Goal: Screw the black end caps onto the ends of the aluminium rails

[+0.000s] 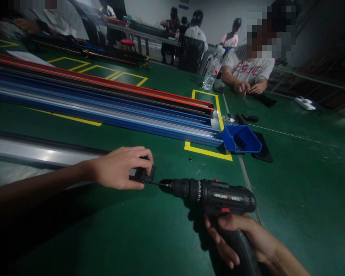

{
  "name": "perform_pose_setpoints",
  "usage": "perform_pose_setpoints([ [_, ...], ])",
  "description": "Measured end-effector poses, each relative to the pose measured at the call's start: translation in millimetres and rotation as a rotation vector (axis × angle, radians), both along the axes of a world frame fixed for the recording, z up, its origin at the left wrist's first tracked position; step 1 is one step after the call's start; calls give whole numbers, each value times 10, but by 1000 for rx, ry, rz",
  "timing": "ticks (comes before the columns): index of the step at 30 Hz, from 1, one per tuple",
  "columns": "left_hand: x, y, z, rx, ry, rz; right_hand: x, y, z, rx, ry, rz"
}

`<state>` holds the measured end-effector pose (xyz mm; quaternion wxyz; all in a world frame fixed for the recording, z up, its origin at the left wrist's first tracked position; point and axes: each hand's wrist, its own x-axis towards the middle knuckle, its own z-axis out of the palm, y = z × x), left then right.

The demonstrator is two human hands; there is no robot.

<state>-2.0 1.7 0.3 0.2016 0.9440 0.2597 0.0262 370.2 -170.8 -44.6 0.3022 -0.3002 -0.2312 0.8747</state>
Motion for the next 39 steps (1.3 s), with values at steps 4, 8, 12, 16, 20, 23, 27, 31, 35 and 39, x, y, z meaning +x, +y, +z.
perform_pose_setpoints([
  [4, 0, 2, -4, -1, 6, 1, 3, -7, -1, -13, -12, -8],
  [8, 5, 5, -7, -4, 10, 2, -4, -9, 3, -21, -18, -18],
  [12, 9, 0, 10, -5, 22, 6, -24, -15, 0, -15, -47, -43],
  [16, 17, -11, 55, -22, 49, 10, -34, -17, -8, -26, -74, -53],
  [20, 19, -11, 60, -23, 49, 9, -26, -14, -8, -11, -72, -52],
  [23, 13, -1, 30, -14, 29, 7, -13, -17, -5, -14, -77, -32],
  [27, 6, 8, 3, -7, 9, 1, -13, -29, -8, -6, -103, -42],
  [31, 9, 9, 8, -8, 1, -5, -26, -29, -19, 17, -99, -49],
  [35, 11, 5, 23, 3, 7, -5, -22, -17, -26, 10, -71, -28],
  [39, 5, 4, 25, 4, 11, -11, -8, -17, -32, -2, -75, -28],
])
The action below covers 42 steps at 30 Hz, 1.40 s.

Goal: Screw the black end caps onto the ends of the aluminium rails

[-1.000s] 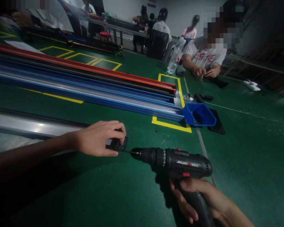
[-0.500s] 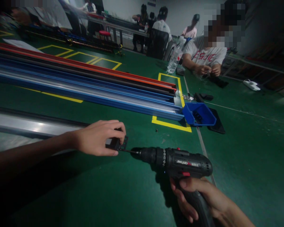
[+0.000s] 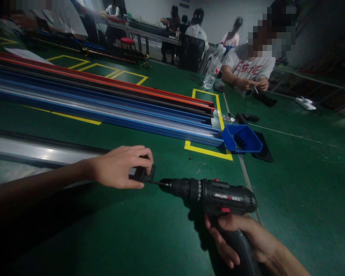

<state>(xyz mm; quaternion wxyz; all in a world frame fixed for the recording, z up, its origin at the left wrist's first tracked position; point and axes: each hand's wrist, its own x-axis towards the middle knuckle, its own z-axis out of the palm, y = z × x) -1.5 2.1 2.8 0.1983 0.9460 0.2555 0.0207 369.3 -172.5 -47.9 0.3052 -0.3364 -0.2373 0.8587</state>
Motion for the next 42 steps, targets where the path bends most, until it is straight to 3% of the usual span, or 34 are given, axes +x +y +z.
perform_pose_setpoints([
  [42, 15, -17, 46, -20, 32, 21, -6, 19, 56, -24, 35, 25],
])
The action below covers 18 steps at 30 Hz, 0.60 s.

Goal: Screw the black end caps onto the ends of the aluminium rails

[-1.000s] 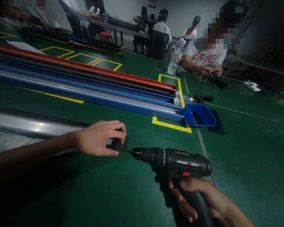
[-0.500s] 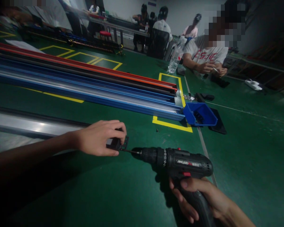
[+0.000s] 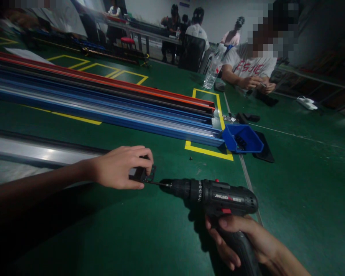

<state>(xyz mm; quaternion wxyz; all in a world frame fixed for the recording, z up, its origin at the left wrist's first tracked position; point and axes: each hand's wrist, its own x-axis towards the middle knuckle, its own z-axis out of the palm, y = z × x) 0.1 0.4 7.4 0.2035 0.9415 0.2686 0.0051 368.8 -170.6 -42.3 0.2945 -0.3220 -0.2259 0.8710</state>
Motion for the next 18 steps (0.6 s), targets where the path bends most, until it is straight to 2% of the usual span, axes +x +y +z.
perform_pose_setpoints([
  [18, 3, -3, 5, 7, 13, 2, 29, -4, -33, 14, 28, 8],
])
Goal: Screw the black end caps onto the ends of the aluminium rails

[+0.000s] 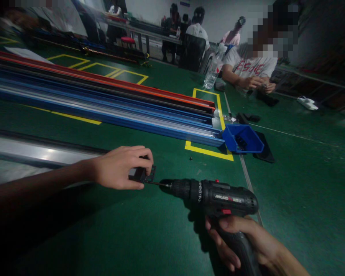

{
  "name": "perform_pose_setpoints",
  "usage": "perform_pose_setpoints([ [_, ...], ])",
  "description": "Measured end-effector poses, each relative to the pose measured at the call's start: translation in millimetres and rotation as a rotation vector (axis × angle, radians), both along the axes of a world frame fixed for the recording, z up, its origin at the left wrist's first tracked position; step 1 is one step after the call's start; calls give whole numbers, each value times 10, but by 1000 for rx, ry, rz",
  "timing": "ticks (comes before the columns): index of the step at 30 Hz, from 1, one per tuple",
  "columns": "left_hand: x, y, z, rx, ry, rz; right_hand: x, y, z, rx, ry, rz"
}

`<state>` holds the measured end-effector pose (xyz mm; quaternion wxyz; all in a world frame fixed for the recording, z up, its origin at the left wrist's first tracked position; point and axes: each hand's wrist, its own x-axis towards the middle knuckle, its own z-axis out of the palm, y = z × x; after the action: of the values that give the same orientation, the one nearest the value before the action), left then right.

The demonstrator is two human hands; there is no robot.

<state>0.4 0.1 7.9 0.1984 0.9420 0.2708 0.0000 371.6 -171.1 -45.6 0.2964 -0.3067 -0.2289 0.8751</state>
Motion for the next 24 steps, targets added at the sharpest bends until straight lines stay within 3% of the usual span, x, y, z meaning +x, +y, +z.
perform_pose_setpoints([
  [24, 0, 1, -3, -14, 2, -3, -25, -11, 9, -26, -7, -28],
])
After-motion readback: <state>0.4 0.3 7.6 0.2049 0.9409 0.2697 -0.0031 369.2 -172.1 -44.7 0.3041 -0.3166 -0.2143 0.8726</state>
